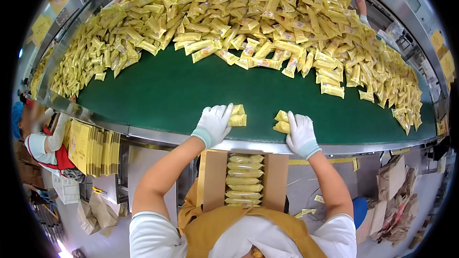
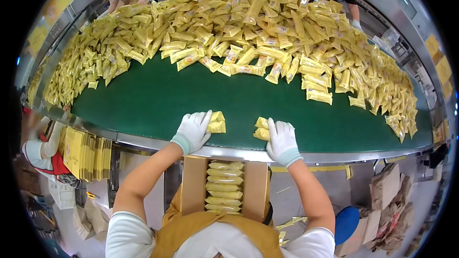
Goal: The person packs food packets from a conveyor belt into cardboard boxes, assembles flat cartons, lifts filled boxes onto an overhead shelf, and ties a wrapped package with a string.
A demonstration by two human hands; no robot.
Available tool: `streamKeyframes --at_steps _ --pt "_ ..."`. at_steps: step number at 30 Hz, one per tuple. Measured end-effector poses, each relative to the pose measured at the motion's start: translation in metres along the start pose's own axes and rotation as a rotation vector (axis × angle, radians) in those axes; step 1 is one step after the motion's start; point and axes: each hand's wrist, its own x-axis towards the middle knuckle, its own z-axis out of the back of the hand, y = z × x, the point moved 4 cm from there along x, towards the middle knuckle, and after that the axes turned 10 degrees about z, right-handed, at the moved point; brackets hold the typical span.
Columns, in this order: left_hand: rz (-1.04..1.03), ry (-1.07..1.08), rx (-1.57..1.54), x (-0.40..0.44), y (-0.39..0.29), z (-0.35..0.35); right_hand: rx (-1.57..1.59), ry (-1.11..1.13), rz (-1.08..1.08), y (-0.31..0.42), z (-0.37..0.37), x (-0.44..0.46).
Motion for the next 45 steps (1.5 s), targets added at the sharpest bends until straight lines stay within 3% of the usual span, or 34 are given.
streamKeyframes --at_steps 1,2,5,6,7,10,13,15,16,17,18,19,22,25,26,29,31,35,37,39,40,43,45 --pt "0.023 0.043 -0.060 0.001 0.003 -0.001 0.020 0.033 0.017 -0.002 0.004 0.004" --pt "0.046 0.085 -0.119 0.001 0.005 -0.002 0.158 0.170 -0.097 -0.009 0.004 0.007" --pt "0.207 0.141 -0.403 -0.005 0.020 0.014 0.422 -0.016 -0.312 -0.003 0.050 0.004" --pt "0.276 0.146 -0.516 -0.008 0.026 0.025 0.486 -0.095 -0.292 0.004 0.066 0.000" --pt "0.267 0.097 -0.614 -0.013 0.027 0.037 0.573 -0.147 -0.223 0.016 0.081 -0.003" --pt "0.141 -0.043 -0.815 -0.037 0.018 0.068 0.587 0.148 0.107 0.079 0.115 0.001" --pt "0.059 0.076 -1.026 -0.062 -0.022 0.098 0.608 0.517 0.352 0.144 0.085 -0.011" --pt "-0.054 0.233 -1.130 -0.080 -0.048 0.094 0.688 0.582 0.476 0.178 0.048 -0.032" --pt "-0.102 0.281 -1.021 -0.087 -0.060 0.096 0.721 0.550 0.484 0.196 0.014 -0.051" --pt "-0.204 0.187 -0.943 -0.096 -0.070 0.082 0.754 0.519 0.494 0.210 -0.008 -0.063" --pt "-0.184 0.265 -0.836 -0.103 -0.079 0.071 0.677 0.579 0.528 0.219 0.004 -0.060" --pt "-0.164 0.339 -0.727 -0.109 -0.086 0.062 0.643 0.500 0.530 0.221 0.002 -0.063" --pt "-0.276 0.218 -0.394 -0.130 -0.102 0.044 0.542 0.251 0.553 0.223 -0.004 -0.082" --pt "-0.296 0.358 -0.250 -0.145 -0.121 0.040 0.647 0.476 0.558 0.211 0.000 -0.095" --pt "-0.327 0.342 -0.271 -0.153 -0.125 0.037 0.716 0.391 0.519 0.205 0.019 -0.095" --pt "-0.382 0.257 -0.331 -0.171 -0.131 0.027 0.767 0.460 0.464 0.185 0.062 -0.089" --pt "-0.385 0.249 -0.261 -0.182 -0.133 0.020 0.531 0.394 0.139 0.157 0.080 -0.075" --pt "-0.337 0.305 -0.129 -0.184 -0.144 0.034 0.330 -0.344 -0.278 0.103 0.070 -0.043" --pt "-0.326 0.352 -0.064 -0.180 -0.148 0.029 0.428 -0.254 -0.274 0.092 0.025 -0.032" --pt "-0.351 0.349 -0.070 -0.180 -0.146 0.024 0.378 0.266 -0.385 0.101 0.011 -0.013" --pt "-0.362 0.349 -0.075 -0.180 -0.145 0.023 0.338 0.114 -0.380 0.100 0.001 -0.014" --pt "-0.344 0.277 -0.375 -0.177 -0.133 0.031 0.318 0.219 -0.321 0.093 -0.013 -0.020" --pt "-0.173 -0.016 -0.657 -0.177 -0.103 0.050 0.368 0.033 -0.161 0.105 0.011 -0.027"
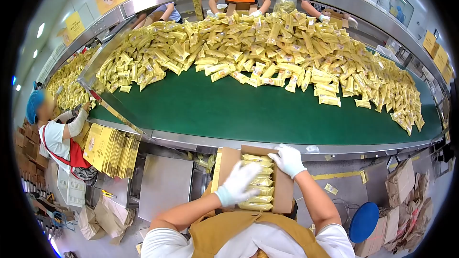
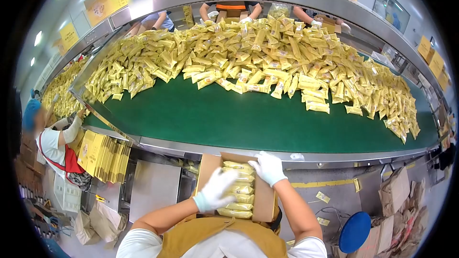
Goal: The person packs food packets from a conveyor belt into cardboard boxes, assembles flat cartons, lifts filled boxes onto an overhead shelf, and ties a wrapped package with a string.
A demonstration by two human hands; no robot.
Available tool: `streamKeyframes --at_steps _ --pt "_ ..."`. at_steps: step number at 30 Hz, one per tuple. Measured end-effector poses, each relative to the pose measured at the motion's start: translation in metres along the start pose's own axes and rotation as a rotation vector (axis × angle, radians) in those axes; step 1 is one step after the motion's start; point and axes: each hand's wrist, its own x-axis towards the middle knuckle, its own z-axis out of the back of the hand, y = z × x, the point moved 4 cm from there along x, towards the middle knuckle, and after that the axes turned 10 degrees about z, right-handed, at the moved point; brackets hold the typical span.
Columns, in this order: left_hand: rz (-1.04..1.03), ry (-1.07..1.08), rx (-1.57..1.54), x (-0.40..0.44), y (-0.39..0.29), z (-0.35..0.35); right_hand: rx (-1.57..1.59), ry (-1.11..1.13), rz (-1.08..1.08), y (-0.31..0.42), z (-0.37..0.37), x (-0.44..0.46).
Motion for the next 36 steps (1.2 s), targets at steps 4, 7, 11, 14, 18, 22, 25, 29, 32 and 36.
streamKeyframes --at_steps 4,7,11,14,18,22,25,29,32,36 --pt "0.290 -0.804 -0.356 -0.015 0.045 0.062 0.094 -0.246 0.291 0.040 0.047 -0.017" --pt "0.584 -0.839 -0.720 -0.028 0.103 0.053 0.051 -0.348 0.429 0.057 0.076 -0.028" --pt "0.618 -0.353 -0.300 -0.052 0.128 0.000 -0.033 -0.454 0.395 0.054 0.102 -0.037" --pt "0.266 0.241 0.180 -0.058 0.132 -0.089 -0.074 -0.573 0.142 0.027 0.099 -0.033" --pt "0.566 0.054 -0.630 -0.035 0.079 -0.097 0.088 -0.610 -0.222 -0.002 0.087 -0.011" --pt "0.409 -0.222 -0.859 0.009 0.061 -0.080 0.217 -0.573 -0.253 -0.038 0.085 0.010" --pt "0.221 -0.268 -1.188 0.062 0.096 -0.053 0.385 -0.708 -0.105 -0.010 0.138 0.041" --pt "0.006 -0.397 -0.839 0.147 0.080 0.133 0.175 -0.791 -0.012 0.009 0.256 0.096" --pt "-0.188 -0.620 -0.563 0.223 0.042 0.287 0.748 -1.117 0.267 0.004 0.330 0.165" --pt "-0.317 -0.828 -0.310 0.307 0.016 0.408 1.077 -0.831 0.764 -0.016 0.411 0.258"
